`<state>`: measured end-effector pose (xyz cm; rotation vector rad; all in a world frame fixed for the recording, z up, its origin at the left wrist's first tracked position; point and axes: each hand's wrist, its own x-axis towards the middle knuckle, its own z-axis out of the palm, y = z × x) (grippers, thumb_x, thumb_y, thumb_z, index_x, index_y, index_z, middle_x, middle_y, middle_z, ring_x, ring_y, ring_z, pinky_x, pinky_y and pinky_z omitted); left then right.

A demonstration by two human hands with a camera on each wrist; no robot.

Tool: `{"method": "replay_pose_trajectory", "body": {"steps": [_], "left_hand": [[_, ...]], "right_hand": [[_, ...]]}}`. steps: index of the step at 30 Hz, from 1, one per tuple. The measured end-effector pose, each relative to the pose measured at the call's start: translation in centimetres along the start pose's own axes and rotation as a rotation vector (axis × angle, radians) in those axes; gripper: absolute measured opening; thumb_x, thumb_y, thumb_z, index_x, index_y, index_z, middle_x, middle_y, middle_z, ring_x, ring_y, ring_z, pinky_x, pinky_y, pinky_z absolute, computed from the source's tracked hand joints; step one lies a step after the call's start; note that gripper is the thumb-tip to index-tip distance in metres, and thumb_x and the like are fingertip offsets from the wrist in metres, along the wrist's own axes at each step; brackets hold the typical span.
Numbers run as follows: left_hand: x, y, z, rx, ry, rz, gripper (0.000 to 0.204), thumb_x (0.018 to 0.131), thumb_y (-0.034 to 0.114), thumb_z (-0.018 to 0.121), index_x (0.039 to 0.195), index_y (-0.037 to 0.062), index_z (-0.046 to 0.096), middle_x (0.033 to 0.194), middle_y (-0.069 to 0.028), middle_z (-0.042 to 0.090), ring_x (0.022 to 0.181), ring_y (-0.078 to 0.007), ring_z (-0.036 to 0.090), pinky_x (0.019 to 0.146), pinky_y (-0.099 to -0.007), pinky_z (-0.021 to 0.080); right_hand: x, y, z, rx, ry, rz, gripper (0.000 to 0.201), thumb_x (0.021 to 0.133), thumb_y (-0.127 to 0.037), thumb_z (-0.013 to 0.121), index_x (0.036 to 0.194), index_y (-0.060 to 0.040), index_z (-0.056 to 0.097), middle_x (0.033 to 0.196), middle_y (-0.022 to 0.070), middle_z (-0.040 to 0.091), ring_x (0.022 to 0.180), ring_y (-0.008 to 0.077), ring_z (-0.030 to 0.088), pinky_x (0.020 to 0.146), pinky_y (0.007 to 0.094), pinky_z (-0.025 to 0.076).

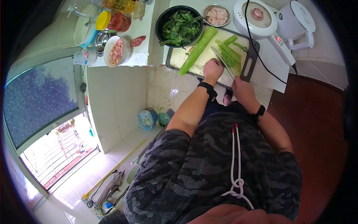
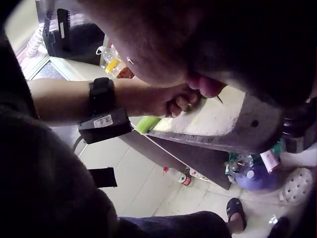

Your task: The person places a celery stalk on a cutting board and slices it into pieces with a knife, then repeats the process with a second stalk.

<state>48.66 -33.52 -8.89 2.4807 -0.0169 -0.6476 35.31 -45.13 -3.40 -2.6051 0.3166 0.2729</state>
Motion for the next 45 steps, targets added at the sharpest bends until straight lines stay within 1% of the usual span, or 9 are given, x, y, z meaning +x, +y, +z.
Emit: {"method": "replay_pose_trajectory", "body": {"steps": [8, 14, 19, 26, 32, 34, 38, 43, 45], "left_hand": [[-0.3, 0.1, 0.1, 0.006, 0.019, 0.017, 0.022, 0.082, 0.022, 0.057, 0.083, 0.0035, 0.069, 0.084, -0.0225, 0.069, 0.082, -0.0399, 0.067, 0.075, -0.0480, 0.053], [-0.5, 0.3, 0.1, 0.027, 0.025, 0.017, 0.022, 0.082, 0.021, 0.056, 0.083, 0.0036, 0.069, 0.084, -0.0222, 0.069, 0.082, -0.0397, 0.067, 0.075, -0.0481, 0.053], [-0.6, 0.1, 0.3, 0.025, 0.075, 0.049, 0.021, 0.082, 0.021, 0.056, 0.083, 0.0033, 0.068, 0.083, -0.0224, 0.069, 0.081, -0.0402, 0.067, 0.075, -0.0484, 0.053], [-0.8, 0.1, 0.3, 0.053, 0.053, 0.057, 0.023, 0.083, 0.022, 0.055, 0.086, 0.0031, 0.068, 0.083, -0.0230, 0.069, 0.081, -0.0403, 0.067, 0.075, -0.0485, 0.053], [-0.6, -0.2, 0.3, 0.062, 0.083, 0.080, 0.024, 0.085, 0.022, 0.054, 0.086, 0.0026, 0.067, 0.082, -0.0229, 0.068, 0.081, -0.0407, 0.067, 0.074, -0.0494, 0.053], [-0.7, -0.3, 0.4, 0.066, 0.063, 0.091, 0.024, 0.086, 0.023, 0.053, 0.087, 0.0027, 0.067, 0.082, -0.0232, 0.068, 0.081, -0.0410, 0.067, 0.074, -0.0497, 0.053], [-0.9, -0.2, 0.5, 0.072, 0.067, 0.080, 0.024, 0.086, 0.023, 0.053, 0.087, 0.0025, 0.067, 0.083, -0.0234, 0.068, 0.080, -0.0414, 0.067, 0.073, -0.0497, 0.053], [-1.4, -1.2, 0.9, -0.014, 0.167, 0.107, 0.026, 0.088, 0.025, 0.054, 0.084, 0.0027, 0.066, 0.081, -0.0234, 0.068, 0.079, -0.0419, 0.066, 0.073, -0.0495, 0.053], [-1.9, -1.2, 0.3, -0.039, 0.117, 0.094, 0.026, 0.088, 0.026, 0.054, 0.084, 0.0029, 0.066, 0.080, -0.0234, 0.068, 0.079, -0.0418, 0.066, 0.073, -0.0494, 0.053]], "right_hand": [[1.3, -0.3, 1.0, 0.018, 0.039, -0.015, 0.016, 0.091, -0.019, 0.053, 0.091, -0.0030, 0.053, 0.066, 0.0205, 0.063, 0.063, 0.0408, 0.064, 0.057, 0.0536, 0.049], [-0.1, 0.2, 0.3, 0.006, -0.075, 0.008, 0.016, 0.093, -0.019, 0.051, 0.091, -0.0031, 0.053, 0.068, 0.0201, 0.064, 0.065, 0.0417, 0.064, 0.059, 0.0542, 0.049], [1.3, -0.5, 1.0, 0.052, 0.013, 0.020, 0.017, 0.092, -0.020, 0.053, 0.090, -0.0032, 0.053, 0.067, 0.0207, 0.063, 0.064, 0.0419, 0.064, 0.059, 0.0545, 0.049], [-0.2, 0.2, 0.7, 0.056, -0.038, 0.018, 0.017, 0.092, -0.020, 0.052, 0.091, -0.0032, 0.054, 0.068, 0.0207, 0.063, 0.065, 0.0420, 0.064, 0.060, 0.0551, 0.048], [0.6, -0.2, 0.8, 0.069, 0.024, 0.010, 0.019, 0.092, -0.021, 0.053, 0.089, -0.0023, 0.054, 0.069, 0.0209, 0.064, 0.065, 0.0420, 0.063, 0.060, 0.0548, 0.049], [-0.4, 0.0, 0.3, 0.063, -0.051, 0.029, 0.020, 0.092, -0.021, 0.052, 0.089, -0.0024, 0.055, 0.069, 0.0208, 0.064, 0.066, 0.0421, 0.063, 0.060, 0.0547, 0.049], [-0.4, -0.5, 0.1, 0.067, -0.062, 0.056, 0.018, 0.090, -0.018, 0.051, 0.085, -0.0012, 0.055, 0.070, 0.0220, 0.064, 0.068, 0.0422, 0.065, 0.064, 0.0540, 0.050], [1.6, -0.4, 1.2, 0.086, 0.030, 0.016, 0.020, 0.092, -0.023, 0.052, 0.089, -0.0029, 0.056, 0.067, 0.0208, 0.063, 0.064, 0.0414, 0.063, 0.058, 0.0544, 0.048], [1.9, 0.1, 1.6, 0.080, 0.043, 0.018, 0.020, 0.092, -0.023, 0.052, 0.089, -0.0029, 0.056, 0.066, 0.0206, 0.063, 0.064, 0.0414, 0.063, 0.058, 0.0544, 0.048]]}}
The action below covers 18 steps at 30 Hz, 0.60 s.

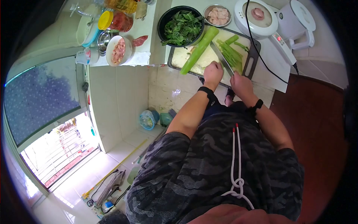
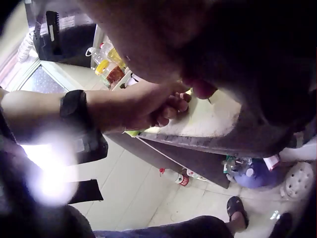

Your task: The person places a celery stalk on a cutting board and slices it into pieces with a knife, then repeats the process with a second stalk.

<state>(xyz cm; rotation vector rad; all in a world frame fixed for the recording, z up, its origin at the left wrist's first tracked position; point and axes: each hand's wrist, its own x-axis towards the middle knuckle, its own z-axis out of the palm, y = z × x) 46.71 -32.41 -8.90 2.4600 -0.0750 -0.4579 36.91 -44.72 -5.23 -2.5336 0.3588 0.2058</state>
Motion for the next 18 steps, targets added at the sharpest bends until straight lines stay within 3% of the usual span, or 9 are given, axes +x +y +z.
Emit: {"method": "replay_pose_trajectory", "body": {"steps": [11, 18], "left_hand": [[0.9, 0.8, -0.3, 0.092, -0.083, -0.032, 0.025, 0.086, 0.026, 0.053, 0.086, 0.0047, 0.067, 0.085, -0.0215, 0.069, 0.084, -0.0396, 0.067, 0.076, -0.0481, 0.053], [1.1, 1.1, -0.7, 0.119, -0.141, -0.050, 0.028, 0.087, 0.026, 0.052, 0.093, 0.0048, 0.068, 0.091, -0.0219, 0.070, 0.090, -0.0390, 0.067, 0.081, -0.0472, 0.053]], "right_hand": [[-0.1, 0.7, -0.3, 0.026, 0.051, -0.002, 0.020, 0.092, -0.023, 0.052, 0.086, -0.0038, 0.057, 0.068, 0.0206, 0.063, 0.066, 0.0420, 0.063, 0.061, 0.0545, 0.048], [-1.9, 0.2, -1.6, 0.061, -0.083, 0.065, 0.023, 0.092, -0.024, 0.052, 0.088, -0.0016, 0.057, 0.075, 0.0230, 0.064, 0.072, 0.0433, 0.063, 0.066, 0.0554, 0.048]]}}
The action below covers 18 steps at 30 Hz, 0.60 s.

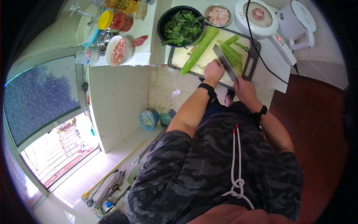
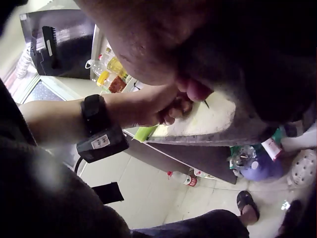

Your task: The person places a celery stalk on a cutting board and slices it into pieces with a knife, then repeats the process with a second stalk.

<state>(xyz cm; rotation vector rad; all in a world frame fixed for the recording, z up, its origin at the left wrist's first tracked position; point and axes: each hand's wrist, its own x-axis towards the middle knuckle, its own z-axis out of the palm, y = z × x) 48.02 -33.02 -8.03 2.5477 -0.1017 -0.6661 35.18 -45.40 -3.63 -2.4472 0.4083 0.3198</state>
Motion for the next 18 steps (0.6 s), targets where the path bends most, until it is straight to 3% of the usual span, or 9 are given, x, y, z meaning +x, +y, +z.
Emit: {"method": "replay_pose_trajectory", "body": {"steps": [8, 14, 16, 18], "left_hand": [[0.1, 0.2, -0.5, 0.075, -0.070, 0.018, 0.032, 0.088, 0.029, 0.051, 0.097, 0.0042, 0.068, 0.096, -0.0220, 0.070, 0.093, -0.0386, 0.067, 0.083, -0.0465, 0.053], [0.1, -1.7, -0.3, -0.076, -0.035, 0.074, 0.025, 0.088, 0.028, 0.055, 0.092, 0.0080, 0.069, 0.088, -0.0204, 0.070, 0.086, -0.0377, 0.067, 0.078, -0.0470, 0.053], [-0.8, -2.4, -2.2, -0.158, 0.156, 0.165, 0.025, 0.086, 0.030, 0.061, 0.089, 0.0081, 0.071, 0.075, -0.0140, 0.070, 0.077, -0.0312, 0.069, 0.072, -0.0422, 0.053], [-0.8, -4.2, -3.6, -0.086, 0.172, 0.213, 0.023, 0.086, 0.030, 0.062, 0.093, 0.0100, 0.071, 0.076, -0.0117, 0.070, 0.075, -0.0291, 0.068, 0.070, -0.0407, 0.053]], "right_hand": [[1.2, 1.9, 1.1, 0.084, -0.033, -0.017, 0.025, 0.092, -0.025, 0.052, 0.090, -0.0006, 0.058, 0.080, 0.0256, 0.064, 0.076, 0.0442, 0.063, 0.069, 0.0553, 0.048], [3.1, 0.6, 1.6, 0.050, 0.131, -0.003, 0.024, 0.092, -0.025, 0.053, 0.087, -0.0030, 0.059, 0.073, 0.0214, 0.064, 0.071, 0.0432, 0.063, 0.065, 0.0548, 0.048], [2.2, 0.9, 1.3, 0.093, 0.177, -0.015, 0.024, 0.091, -0.026, 0.053, 0.086, -0.0037, 0.059, 0.071, 0.0203, 0.064, 0.068, 0.0425, 0.063, 0.063, 0.0545, 0.048], [1.0, 1.1, 0.8, 0.079, 0.122, -0.010, 0.025, 0.091, -0.027, 0.054, 0.086, -0.0035, 0.060, 0.071, 0.0208, 0.064, 0.068, 0.0425, 0.063, 0.063, 0.0543, 0.048]]}}
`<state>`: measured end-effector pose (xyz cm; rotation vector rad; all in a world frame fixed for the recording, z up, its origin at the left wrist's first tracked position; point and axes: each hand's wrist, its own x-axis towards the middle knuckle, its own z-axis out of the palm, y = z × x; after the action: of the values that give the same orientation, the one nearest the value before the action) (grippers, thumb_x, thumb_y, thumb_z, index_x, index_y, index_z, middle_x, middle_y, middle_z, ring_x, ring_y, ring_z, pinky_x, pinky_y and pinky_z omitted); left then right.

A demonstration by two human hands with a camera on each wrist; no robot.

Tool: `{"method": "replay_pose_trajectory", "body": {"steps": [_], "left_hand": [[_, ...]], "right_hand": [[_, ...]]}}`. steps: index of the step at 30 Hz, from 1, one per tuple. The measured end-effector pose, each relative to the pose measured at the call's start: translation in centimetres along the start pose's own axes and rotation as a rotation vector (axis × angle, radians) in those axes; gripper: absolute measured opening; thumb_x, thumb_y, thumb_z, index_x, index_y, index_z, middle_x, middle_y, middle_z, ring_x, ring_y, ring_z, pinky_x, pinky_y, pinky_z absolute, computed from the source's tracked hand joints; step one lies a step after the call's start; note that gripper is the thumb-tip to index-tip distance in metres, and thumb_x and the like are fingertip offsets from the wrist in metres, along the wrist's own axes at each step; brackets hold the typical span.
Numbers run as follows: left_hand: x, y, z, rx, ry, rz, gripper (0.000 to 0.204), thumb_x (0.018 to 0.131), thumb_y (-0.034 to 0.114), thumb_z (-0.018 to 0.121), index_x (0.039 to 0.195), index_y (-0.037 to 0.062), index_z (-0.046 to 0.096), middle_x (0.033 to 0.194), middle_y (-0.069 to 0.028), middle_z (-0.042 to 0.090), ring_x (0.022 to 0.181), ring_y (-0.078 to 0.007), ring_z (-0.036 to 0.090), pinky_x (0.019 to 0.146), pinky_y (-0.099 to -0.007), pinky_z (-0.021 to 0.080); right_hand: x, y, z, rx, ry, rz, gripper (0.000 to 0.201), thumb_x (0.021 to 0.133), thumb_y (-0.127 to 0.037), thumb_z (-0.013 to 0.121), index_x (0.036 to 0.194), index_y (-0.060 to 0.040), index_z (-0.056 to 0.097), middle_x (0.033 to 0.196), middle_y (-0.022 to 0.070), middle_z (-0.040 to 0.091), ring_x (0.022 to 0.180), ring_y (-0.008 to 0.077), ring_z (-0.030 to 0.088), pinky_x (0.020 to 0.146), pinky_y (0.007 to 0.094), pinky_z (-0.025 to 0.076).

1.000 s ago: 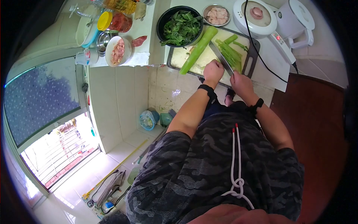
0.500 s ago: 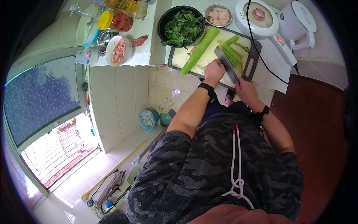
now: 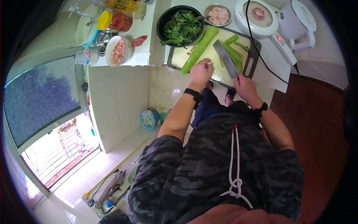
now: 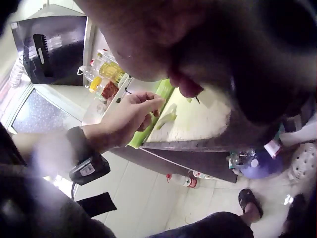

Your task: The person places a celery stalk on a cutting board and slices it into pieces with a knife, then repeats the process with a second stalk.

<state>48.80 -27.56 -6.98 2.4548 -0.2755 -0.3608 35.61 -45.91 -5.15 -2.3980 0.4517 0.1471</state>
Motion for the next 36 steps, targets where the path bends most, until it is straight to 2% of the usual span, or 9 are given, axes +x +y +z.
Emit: {"method": "replay_pose_trajectory", "body": {"steps": [2, 4, 7, 9, 13, 20, 22, 25, 36], "left_hand": [[0.1, -1.9, -1.0, 0.224, -0.058, 0.281, 0.023, 0.087, 0.031, 0.063, 0.097, 0.0116, 0.069, 0.076, -0.0097, 0.069, 0.075, -0.0283, 0.068, 0.070, -0.0392, 0.053], [0.3, -1.9, -1.5, 0.272, -0.119, 0.240, 0.022, 0.086, 0.032, 0.063, 0.097, 0.0131, 0.067, 0.077, -0.0084, 0.068, 0.078, -0.0286, 0.067, 0.071, -0.0386, 0.053], [1.1, -1.4, -0.4, 0.267, -0.218, 0.068, 0.024, 0.082, 0.031, 0.068, 0.093, 0.0101, 0.065, 0.075, -0.0111, 0.069, 0.072, -0.0293, 0.069, 0.065, -0.0414, 0.054], [1.7, -1.2, 2.2, -0.228, -0.239, -0.263, 0.026, 0.084, 0.029, 0.069, 0.088, 0.0036, 0.063, 0.072, -0.0106, 0.070, 0.060, -0.0221, 0.067, 0.057, -0.0360, 0.053], [1.6, 1.0, 4.8, -0.766, -0.161, -0.518, 0.027, 0.089, 0.020, 0.067, 0.075, -0.0020, 0.063, 0.065, -0.0088, 0.068, 0.050, -0.0124, 0.061, 0.047, -0.0270, 0.047], [0.6, 2.4, 5.1, -0.341, -0.181, -0.354, 0.035, 0.095, 0.028, 0.057, 0.074, 0.0020, 0.064, 0.067, -0.0106, 0.069, 0.049, -0.0146, 0.063, 0.052, -0.0300, 0.050], [0.4, 2.3, 5.5, -0.236, -0.132, -0.332, 0.034, 0.093, 0.031, 0.054, 0.076, 0.0047, 0.066, 0.068, -0.0135, 0.069, 0.065, -0.0300, 0.068, 0.066, -0.0409, 0.053], [0.5, 2.3, 5.4, -0.075, -0.082, -0.276, 0.029, 0.091, 0.029, 0.055, 0.077, 0.0064, 0.066, 0.075, -0.0174, 0.068, 0.075, -0.0377, 0.066, 0.069, -0.0457, 0.052], [0.5, 2.2, 5.1, -0.066, -0.079, -0.252, 0.026, 0.090, 0.030, 0.056, 0.082, 0.0078, 0.068, 0.081, -0.0195, 0.068, 0.079, -0.0400, 0.065, 0.071, -0.0483, 0.051]], "right_hand": [[-0.4, 0.0, -0.1, -0.008, -0.051, -0.006, 0.025, 0.091, -0.027, 0.054, 0.086, -0.0032, 0.060, 0.072, 0.0212, 0.064, 0.068, 0.0425, 0.063, 0.063, 0.0542, 0.049], [-0.6, 0.2, -0.1, -0.022, -0.118, 0.000, 0.025, 0.091, -0.027, 0.054, 0.086, -0.0032, 0.060, 0.072, 0.0215, 0.064, 0.068, 0.0422, 0.063, 0.064, 0.0541, 0.049], [-0.3, 0.3, -0.5, -0.054, -0.068, 0.004, 0.024, 0.091, -0.027, 0.055, 0.086, -0.0031, 0.059, 0.071, 0.0216, 0.064, 0.068, 0.0420, 0.063, 0.064, 0.0543, 0.049], [0.2, 0.9, -0.3, -0.059, -0.036, 0.001, 0.024, 0.091, -0.026, 0.055, 0.086, -0.0031, 0.059, 0.071, 0.0215, 0.064, 0.068, 0.0418, 0.063, 0.063, 0.0543, 0.049], [0.4, 0.5, -0.6, -0.106, -0.042, 0.005, 0.022, 0.091, -0.024, 0.054, 0.087, -0.0033, 0.059, 0.070, 0.0206, 0.064, 0.067, 0.0416, 0.063, 0.062, 0.0544, 0.049], [-0.8, -1.0, -0.8, -0.186, -0.026, -0.033, 0.019, 0.092, -0.022, 0.053, 0.088, -0.0046, 0.057, 0.067, 0.0185, 0.064, 0.064, 0.0402, 0.064, 0.059, 0.0530, 0.050], [-1.3, -1.3, -1.6, -0.172, -0.038, -0.108, 0.018, 0.091, -0.021, 0.053, 0.086, -0.0043, 0.057, 0.066, 0.0185, 0.064, 0.064, 0.0394, 0.065, 0.058, 0.0521, 0.050], [-1.9, -1.2, -2.1, -0.252, -0.106, -0.127, 0.017, 0.089, -0.020, 0.054, 0.085, -0.0038, 0.056, 0.065, 0.0185, 0.064, 0.064, 0.0389, 0.066, 0.058, 0.0514, 0.051], [-0.5, -0.9, 0.3, -0.172, -0.020, -0.154, 0.015, 0.091, -0.018, 0.054, 0.087, -0.0035, 0.053, 0.065, 0.0191, 0.063, 0.062, 0.0410, 0.063, 0.056, 0.0539, 0.048]]}}
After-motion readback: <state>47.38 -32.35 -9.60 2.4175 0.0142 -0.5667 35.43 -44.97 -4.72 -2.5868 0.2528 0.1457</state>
